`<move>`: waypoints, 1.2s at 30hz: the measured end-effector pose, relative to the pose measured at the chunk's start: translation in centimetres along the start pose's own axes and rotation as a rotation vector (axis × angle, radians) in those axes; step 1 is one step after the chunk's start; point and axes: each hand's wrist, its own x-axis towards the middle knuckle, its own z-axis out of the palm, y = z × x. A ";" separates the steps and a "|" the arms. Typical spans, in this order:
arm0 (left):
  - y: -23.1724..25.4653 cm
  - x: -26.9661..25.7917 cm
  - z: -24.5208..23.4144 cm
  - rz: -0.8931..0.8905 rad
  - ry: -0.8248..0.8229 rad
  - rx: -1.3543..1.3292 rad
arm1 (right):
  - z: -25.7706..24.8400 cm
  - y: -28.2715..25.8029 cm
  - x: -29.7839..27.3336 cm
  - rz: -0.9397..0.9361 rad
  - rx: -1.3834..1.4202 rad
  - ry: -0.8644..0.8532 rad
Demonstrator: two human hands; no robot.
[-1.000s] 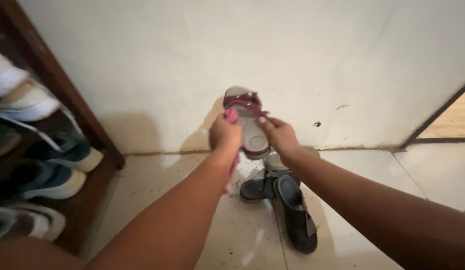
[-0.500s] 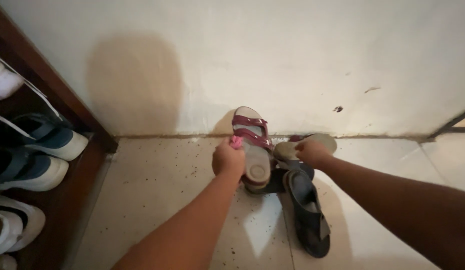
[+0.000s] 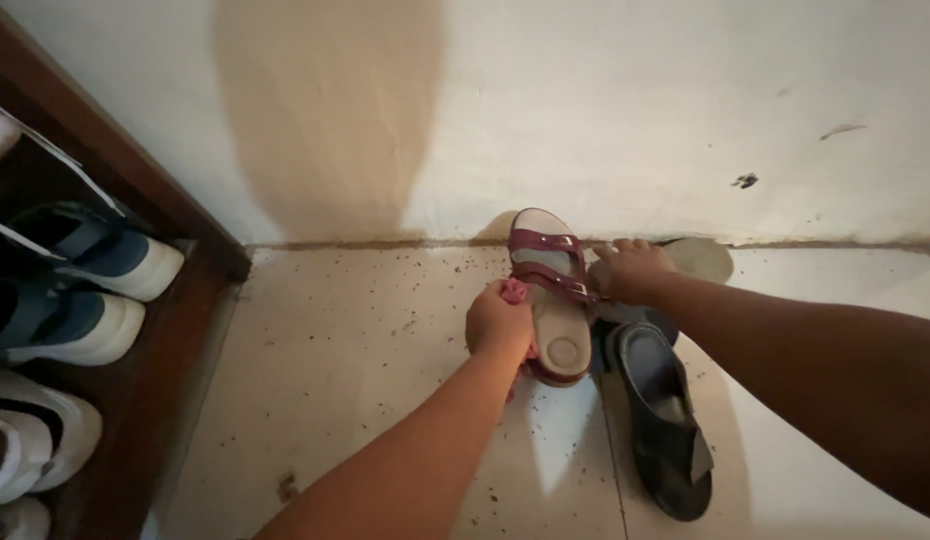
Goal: The person cleans a pair of white sandals and a pair of maroon sandals using a pink cloth. They wipe the sandals thoroughly, then place the white sandals on a wooden shoe rack.
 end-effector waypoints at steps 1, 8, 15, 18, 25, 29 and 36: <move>0.0 0.0 0.0 0.011 -0.004 0.001 | 0.0 -0.2 0.4 0.017 0.022 -0.007; 1.0 -1.8 -2.5 -0.117 -0.152 -0.138 | 1.9 -0.2 1.9 0.060 -0.016 -0.076; -3.7 0.3 0.6 0.006 -0.133 -0.095 | 1.0 0.3 -1.2 -0.058 -0.166 0.070; -6.2 1.5 2.9 0.188 -0.119 -0.034 | -0.8 0.5 -2.8 -0.042 -0.140 0.111; -7.7 3.5 3.7 -0.161 -0.375 -0.041 | -4.1 3.1 -7.1 0.062 -0.028 0.247; -5.6 3.4 1.8 -0.158 -0.391 0.001 | -6.5 3.5 -10.2 0.099 0.090 0.339; 0.5 1.7 -2.6 -0.110 -0.393 -0.191 | -11.4 2.4 -15.5 0.124 0.410 0.495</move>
